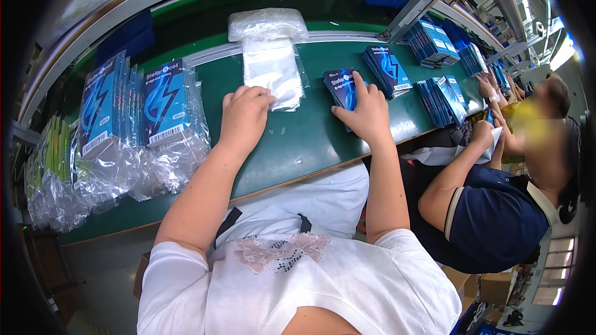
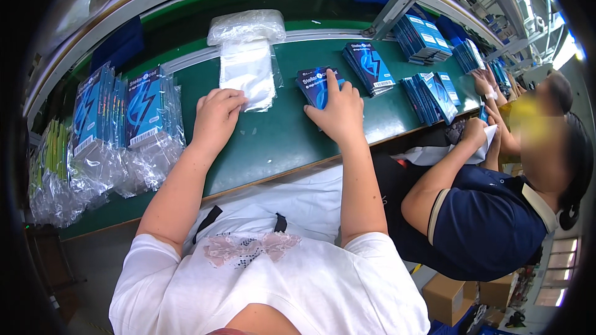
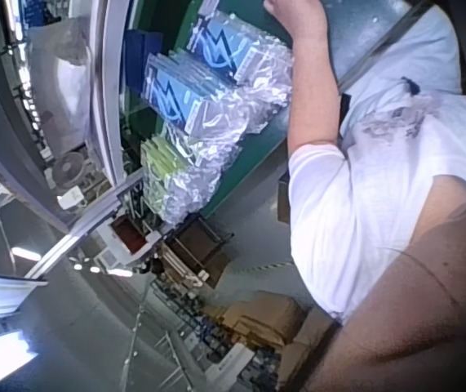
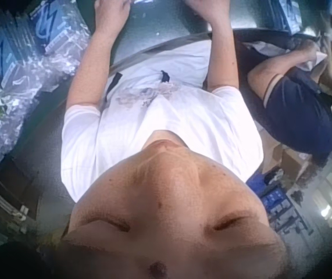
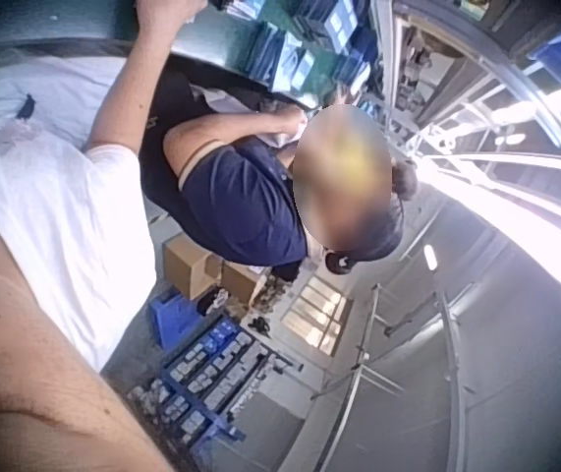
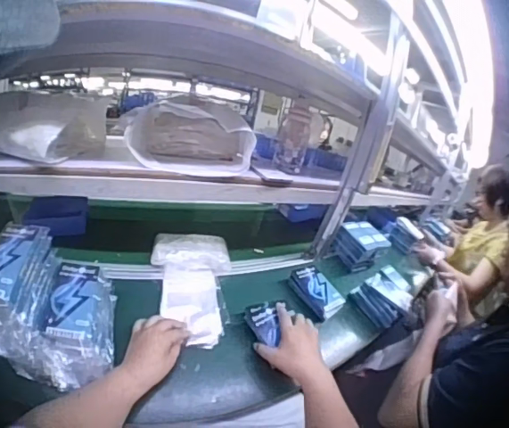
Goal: The recorder is placing boxed products into plastic sleeves or bags at a factory workstation.
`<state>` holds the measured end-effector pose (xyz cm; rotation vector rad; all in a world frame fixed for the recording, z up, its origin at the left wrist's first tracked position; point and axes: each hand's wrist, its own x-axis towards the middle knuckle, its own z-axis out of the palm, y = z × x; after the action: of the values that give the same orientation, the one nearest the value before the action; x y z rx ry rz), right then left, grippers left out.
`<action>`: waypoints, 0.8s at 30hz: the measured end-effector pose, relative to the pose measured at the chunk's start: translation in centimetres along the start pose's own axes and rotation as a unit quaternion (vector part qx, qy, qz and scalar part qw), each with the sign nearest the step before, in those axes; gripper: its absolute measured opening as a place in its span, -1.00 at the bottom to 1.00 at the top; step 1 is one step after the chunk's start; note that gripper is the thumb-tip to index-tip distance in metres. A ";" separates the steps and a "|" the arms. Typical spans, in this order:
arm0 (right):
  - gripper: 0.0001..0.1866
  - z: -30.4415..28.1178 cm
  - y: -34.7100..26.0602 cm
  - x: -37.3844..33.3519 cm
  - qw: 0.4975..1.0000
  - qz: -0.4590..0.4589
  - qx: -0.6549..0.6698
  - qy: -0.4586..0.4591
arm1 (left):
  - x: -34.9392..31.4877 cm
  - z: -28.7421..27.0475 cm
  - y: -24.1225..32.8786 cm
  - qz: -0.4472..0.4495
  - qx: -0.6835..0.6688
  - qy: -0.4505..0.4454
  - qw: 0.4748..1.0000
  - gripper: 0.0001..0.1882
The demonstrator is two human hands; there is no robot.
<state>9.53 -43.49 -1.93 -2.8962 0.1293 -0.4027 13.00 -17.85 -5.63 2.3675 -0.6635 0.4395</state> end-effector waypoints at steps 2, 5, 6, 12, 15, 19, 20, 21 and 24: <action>-0.05 -0.2 0.0 -0.8 1.000 -0.003 0.025 0.000 | 0.1 0.0 0.0 0.012 0.008 0.011 1.000 -0.82; -0.06 -0.5 -0.1 -1.5 0.993 -0.005 0.102 0.064 | 0.3 0.0 0.3 0.008 0.015 0.014 1.000 -0.83; -0.07 -0.2 -0.2 -1.8 0.985 -0.005 0.132 0.109 | 0.1 -0.1 0.4 0.006 0.011 0.018 1.000 -0.81; -0.22 -1.0 -2.5 -3.1 0.870 -0.005 0.429 0.242 | -0.5 -1.7 0.7 0.064 -0.002 0.009 0.998 -0.71; -0.36 -1.6 -2.5 -4.6 0.617 0.047 0.784 -0.049 | -0.6 -2.0 0.5 0.047 0.007 -0.020 0.999 -0.67; -0.21 0.0 -4.2 -5.5 0.397 0.119 0.895 -0.167 | -0.6 -2.6 0.8 0.003 -0.006 -0.063 0.998 -0.68; -0.18 0.7 -4.2 -5.7 0.380 0.131 0.896 -0.190 | -0.6 -2.7 0.8 -0.009 -0.011 -0.080 0.997 -0.68; -0.18 1.1 -4.1 -5.9 0.371 0.143 0.891 -0.217 | -0.6 -2.9 0.9 -0.001 -0.012 -0.074 0.997 -0.69; -0.25 2.3 -3.8 -6.3 0.346 0.164 0.881 -0.278 | -0.6 -2.9 0.7 0.015 -0.022 -0.060 0.998 -0.72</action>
<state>4.32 -38.56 -4.93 -0.5659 0.0527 0.4193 11.71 -16.20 -3.39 2.3592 -0.7571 0.2945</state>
